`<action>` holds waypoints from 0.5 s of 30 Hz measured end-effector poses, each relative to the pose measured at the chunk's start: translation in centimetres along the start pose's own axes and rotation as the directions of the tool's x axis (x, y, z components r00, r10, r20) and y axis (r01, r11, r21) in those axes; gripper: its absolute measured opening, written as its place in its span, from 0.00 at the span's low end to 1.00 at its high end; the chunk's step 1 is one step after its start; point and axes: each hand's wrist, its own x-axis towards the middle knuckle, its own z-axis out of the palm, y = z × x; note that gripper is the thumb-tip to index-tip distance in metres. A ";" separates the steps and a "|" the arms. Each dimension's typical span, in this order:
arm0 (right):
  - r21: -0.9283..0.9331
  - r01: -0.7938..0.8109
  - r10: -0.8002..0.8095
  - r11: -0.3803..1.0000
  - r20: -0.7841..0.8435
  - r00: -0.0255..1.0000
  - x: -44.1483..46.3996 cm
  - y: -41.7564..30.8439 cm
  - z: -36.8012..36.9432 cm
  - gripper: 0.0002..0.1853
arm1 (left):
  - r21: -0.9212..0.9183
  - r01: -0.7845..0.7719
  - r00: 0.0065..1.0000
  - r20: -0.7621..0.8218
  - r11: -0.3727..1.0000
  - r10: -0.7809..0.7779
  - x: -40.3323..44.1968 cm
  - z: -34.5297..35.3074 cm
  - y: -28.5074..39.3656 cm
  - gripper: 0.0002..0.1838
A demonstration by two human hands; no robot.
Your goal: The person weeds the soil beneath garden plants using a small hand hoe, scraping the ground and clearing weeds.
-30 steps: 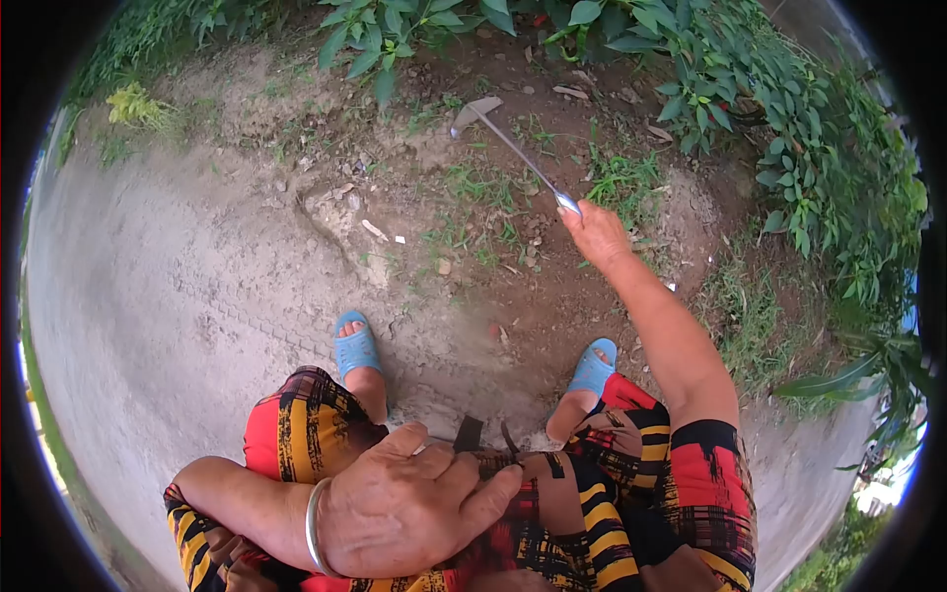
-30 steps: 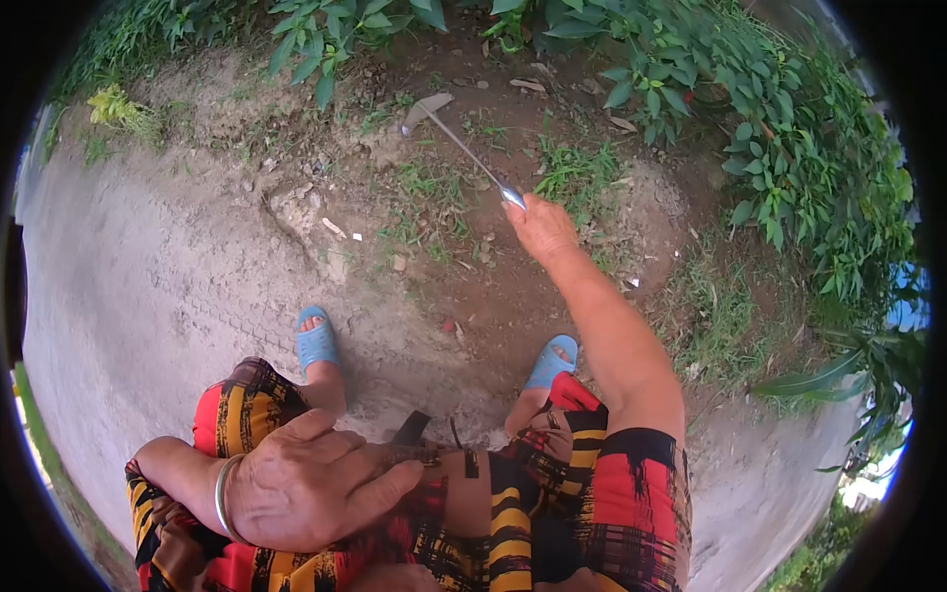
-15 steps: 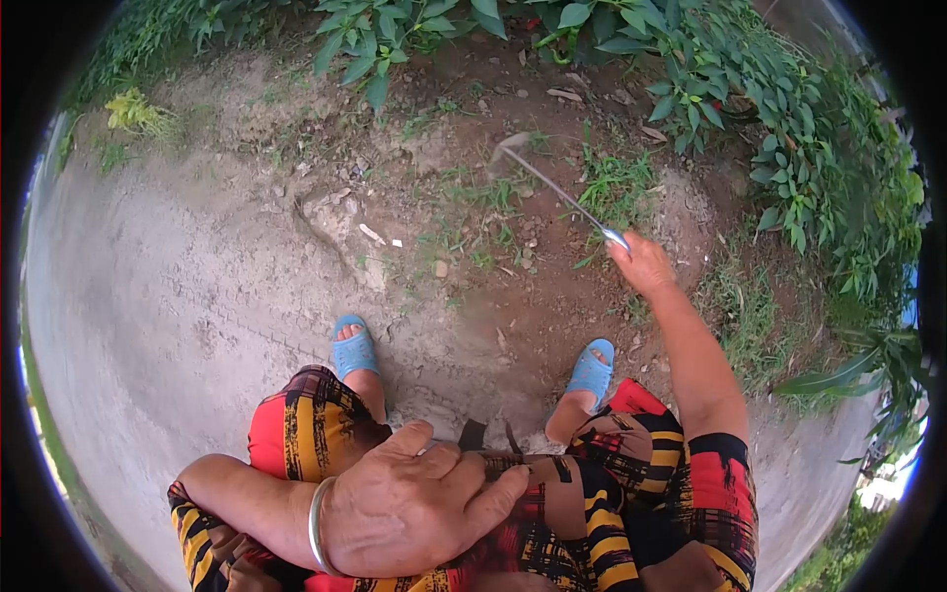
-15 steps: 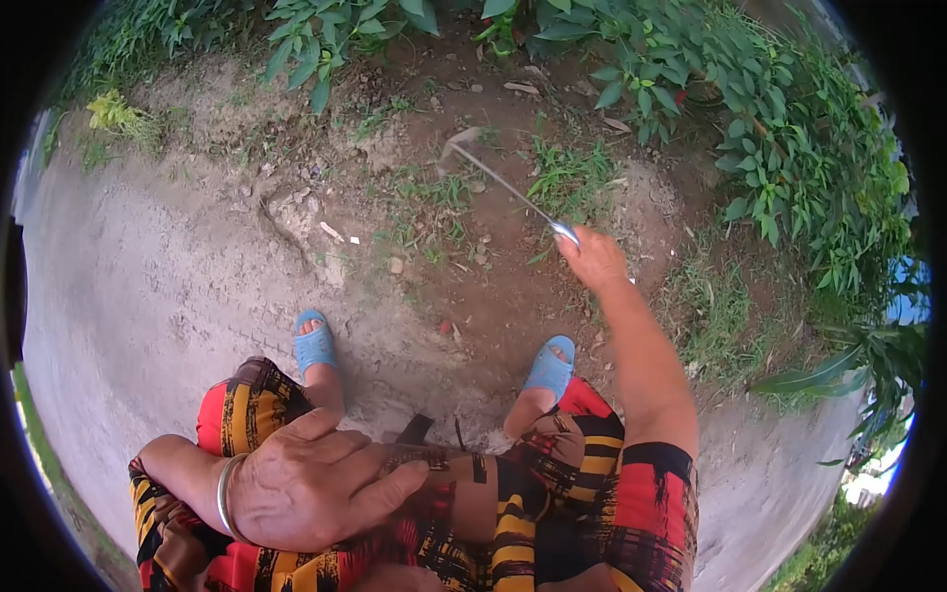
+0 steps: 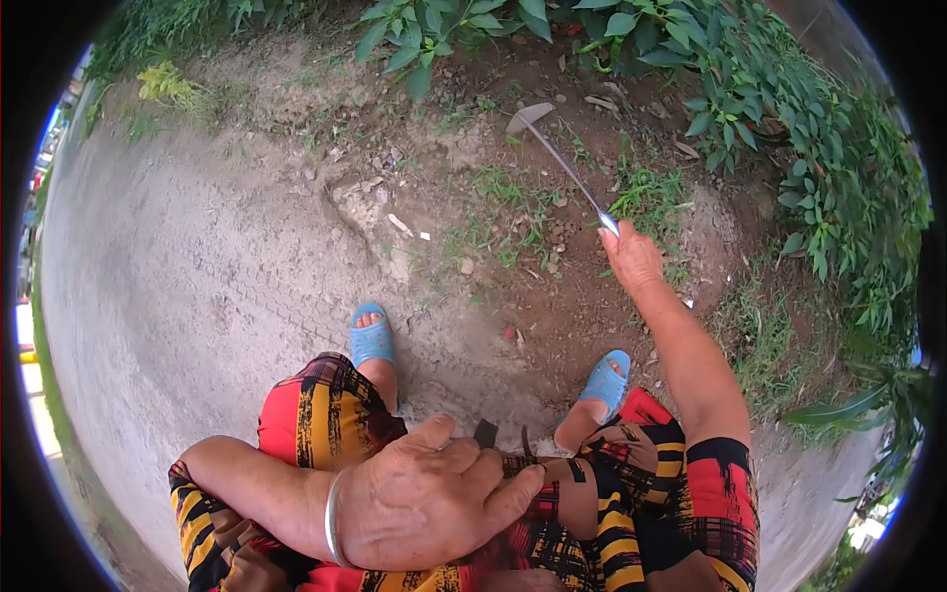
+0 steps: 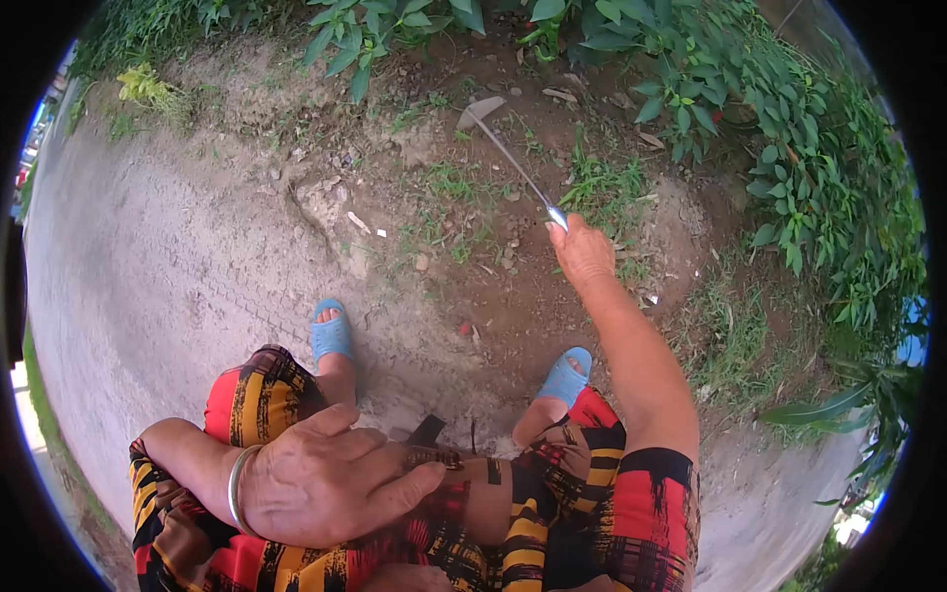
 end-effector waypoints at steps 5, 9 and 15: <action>0.013 0.007 -0.007 1.000 0.026 1.000 0.4 -0.4 -0.6 0.23 | 0.000 -0.019 1.000 0.009 1.000 0.019 -0.3 0.0 -0.4 0.21; -0.037 0.019 -0.019 0.999 0.014 1.000 0.2 -1.4 -1.0 0.23 | 0.002 -0.024 0.999 -0.026 1.000 0.024 -0.3 -0.1 -0.5 0.21; -0.017 0.050 -0.049 0.999 0.049 0.998 -1.4 2.5 -0.9 0.24 | 0.001 0.028 0.997 -0.065 1.000 -0.028 -1.6 -0.3 -0.5 0.21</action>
